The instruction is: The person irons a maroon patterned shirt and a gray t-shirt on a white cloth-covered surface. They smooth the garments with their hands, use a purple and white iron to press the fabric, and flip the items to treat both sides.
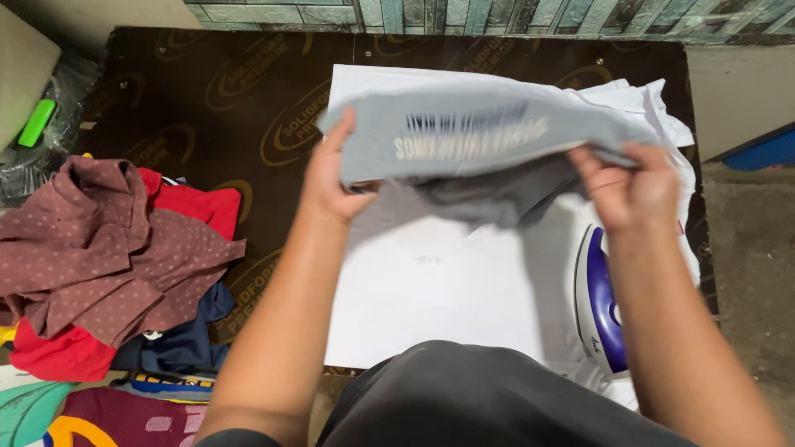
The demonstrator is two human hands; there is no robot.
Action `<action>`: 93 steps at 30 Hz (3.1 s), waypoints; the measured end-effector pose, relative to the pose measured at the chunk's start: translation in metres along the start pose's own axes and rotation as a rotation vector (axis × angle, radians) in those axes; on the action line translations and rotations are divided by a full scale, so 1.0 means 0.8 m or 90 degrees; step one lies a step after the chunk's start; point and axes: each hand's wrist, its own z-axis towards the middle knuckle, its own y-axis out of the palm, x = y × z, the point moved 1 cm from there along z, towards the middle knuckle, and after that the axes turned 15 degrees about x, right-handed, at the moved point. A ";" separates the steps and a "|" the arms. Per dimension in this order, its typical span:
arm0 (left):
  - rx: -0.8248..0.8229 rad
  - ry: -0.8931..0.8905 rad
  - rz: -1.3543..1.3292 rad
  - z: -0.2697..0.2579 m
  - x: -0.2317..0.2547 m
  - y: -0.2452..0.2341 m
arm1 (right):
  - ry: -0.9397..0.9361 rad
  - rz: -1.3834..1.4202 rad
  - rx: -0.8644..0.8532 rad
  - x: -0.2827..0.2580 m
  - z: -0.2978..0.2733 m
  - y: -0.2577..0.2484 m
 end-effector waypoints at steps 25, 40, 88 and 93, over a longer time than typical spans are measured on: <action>0.424 0.076 0.253 -0.124 -0.086 -0.228 | -0.247 -0.854 0.166 0.066 -0.149 -0.151; 0.531 0.161 0.804 -0.175 -0.028 -0.335 | -0.262 -1.646 -0.068 0.036 -0.238 -0.171; 0.214 0.571 1.446 0.040 -0.072 -0.122 | -0.679 -1.425 -0.222 0.164 0.017 -0.101; 0.437 0.596 1.357 0.046 -0.046 -0.160 | -0.656 -1.360 0.011 0.120 0.048 -0.121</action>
